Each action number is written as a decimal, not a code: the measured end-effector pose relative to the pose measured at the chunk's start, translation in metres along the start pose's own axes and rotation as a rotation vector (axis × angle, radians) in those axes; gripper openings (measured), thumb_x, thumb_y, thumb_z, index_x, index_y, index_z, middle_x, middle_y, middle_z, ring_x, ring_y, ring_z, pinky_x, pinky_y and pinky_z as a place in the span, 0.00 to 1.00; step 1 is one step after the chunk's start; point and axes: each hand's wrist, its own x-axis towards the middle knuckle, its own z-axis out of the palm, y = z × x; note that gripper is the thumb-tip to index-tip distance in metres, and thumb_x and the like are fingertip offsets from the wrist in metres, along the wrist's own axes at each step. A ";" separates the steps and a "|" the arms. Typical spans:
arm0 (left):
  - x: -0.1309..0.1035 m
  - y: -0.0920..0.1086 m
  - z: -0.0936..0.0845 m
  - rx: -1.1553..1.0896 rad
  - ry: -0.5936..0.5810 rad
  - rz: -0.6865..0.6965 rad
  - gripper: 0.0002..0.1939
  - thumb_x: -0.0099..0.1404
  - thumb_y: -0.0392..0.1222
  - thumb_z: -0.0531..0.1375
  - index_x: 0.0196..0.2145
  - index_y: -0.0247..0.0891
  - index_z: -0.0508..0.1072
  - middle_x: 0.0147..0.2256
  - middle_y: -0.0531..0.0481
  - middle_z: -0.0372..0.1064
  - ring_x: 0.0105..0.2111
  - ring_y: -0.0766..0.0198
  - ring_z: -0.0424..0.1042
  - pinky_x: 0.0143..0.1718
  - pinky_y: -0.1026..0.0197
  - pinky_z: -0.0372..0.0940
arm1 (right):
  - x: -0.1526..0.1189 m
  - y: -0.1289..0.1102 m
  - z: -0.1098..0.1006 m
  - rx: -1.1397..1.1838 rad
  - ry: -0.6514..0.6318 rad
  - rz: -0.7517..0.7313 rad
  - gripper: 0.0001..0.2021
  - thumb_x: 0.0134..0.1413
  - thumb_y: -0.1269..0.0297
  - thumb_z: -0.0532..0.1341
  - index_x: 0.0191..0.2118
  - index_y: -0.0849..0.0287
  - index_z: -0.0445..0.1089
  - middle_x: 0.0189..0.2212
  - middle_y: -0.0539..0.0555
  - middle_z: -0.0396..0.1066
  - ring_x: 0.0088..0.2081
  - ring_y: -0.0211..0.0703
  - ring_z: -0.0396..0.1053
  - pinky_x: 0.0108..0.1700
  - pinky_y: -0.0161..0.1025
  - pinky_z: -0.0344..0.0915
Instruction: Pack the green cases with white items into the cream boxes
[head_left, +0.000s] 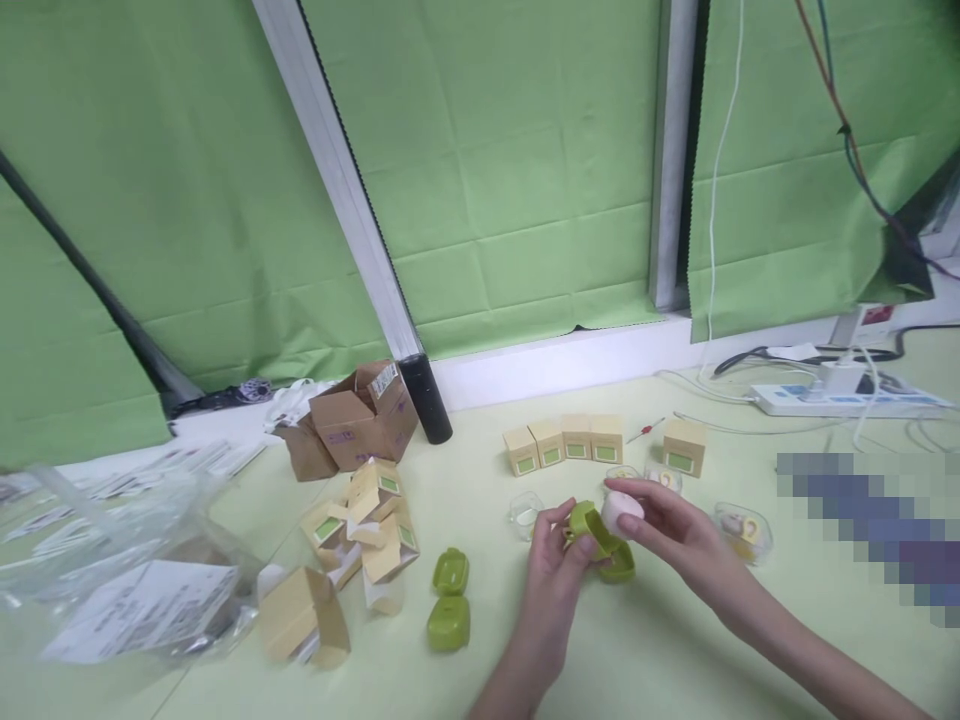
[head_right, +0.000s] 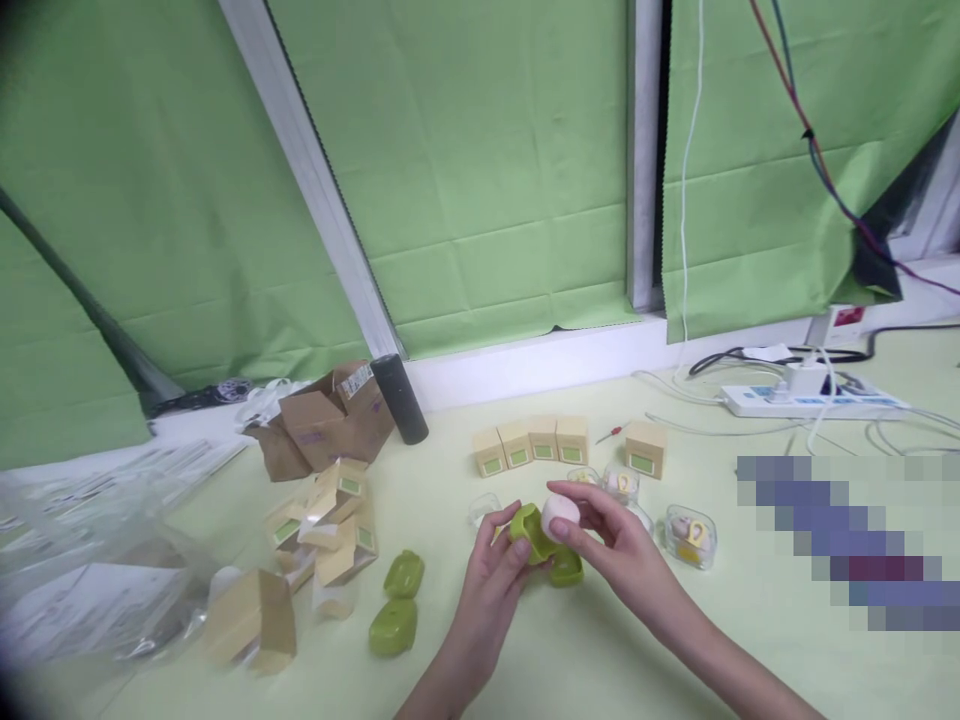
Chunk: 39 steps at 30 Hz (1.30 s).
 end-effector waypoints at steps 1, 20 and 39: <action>0.000 0.000 0.000 -0.004 0.002 0.000 0.18 0.59 0.45 0.61 0.46 0.40 0.64 0.45 0.44 0.66 0.45 0.57 0.67 0.45 0.54 0.62 | 0.000 0.002 0.001 -0.016 0.003 -0.021 0.17 0.47 0.52 0.64 0.43 0.51 0.69 0.42 0.54 0.71 0.45 0.48 0.69 0.43 0.40 0.69; -0.001 0.003 0.003 -0.009 -0.089 -0.070 0.22 0.64 0.50 0.53 0.52 0.37 0.64 0.36 0.46 0.68 0.29 0.66 0.65 0.29 0.63 0.59 | -0.008 0.013 0.009 -0.414 -0.129 -0.221 0.20 0.58 0.55 0.55 0.56 0.46 0.60 0.38 0.52 0.63 0.36 0.43 0.66 0.40 0.42 0.67; -0.002 -0.012 -0.005 0.147 -0.277 -0.276 0.18 0.60 0.53 0.53 0.38 0.34 0.64 0.19 0.56 0.61 0.13 0.72 0.59 0.10 0.70 0.56 | -0.005 -0.011 -0.005 -0.497 -0.447 -0.353 0.08 0.53 0.72 0.57 0.38 0.53 0.70 0.32 0.50 0.69 0.32 0.39 0.67 0.36 0.37 0.66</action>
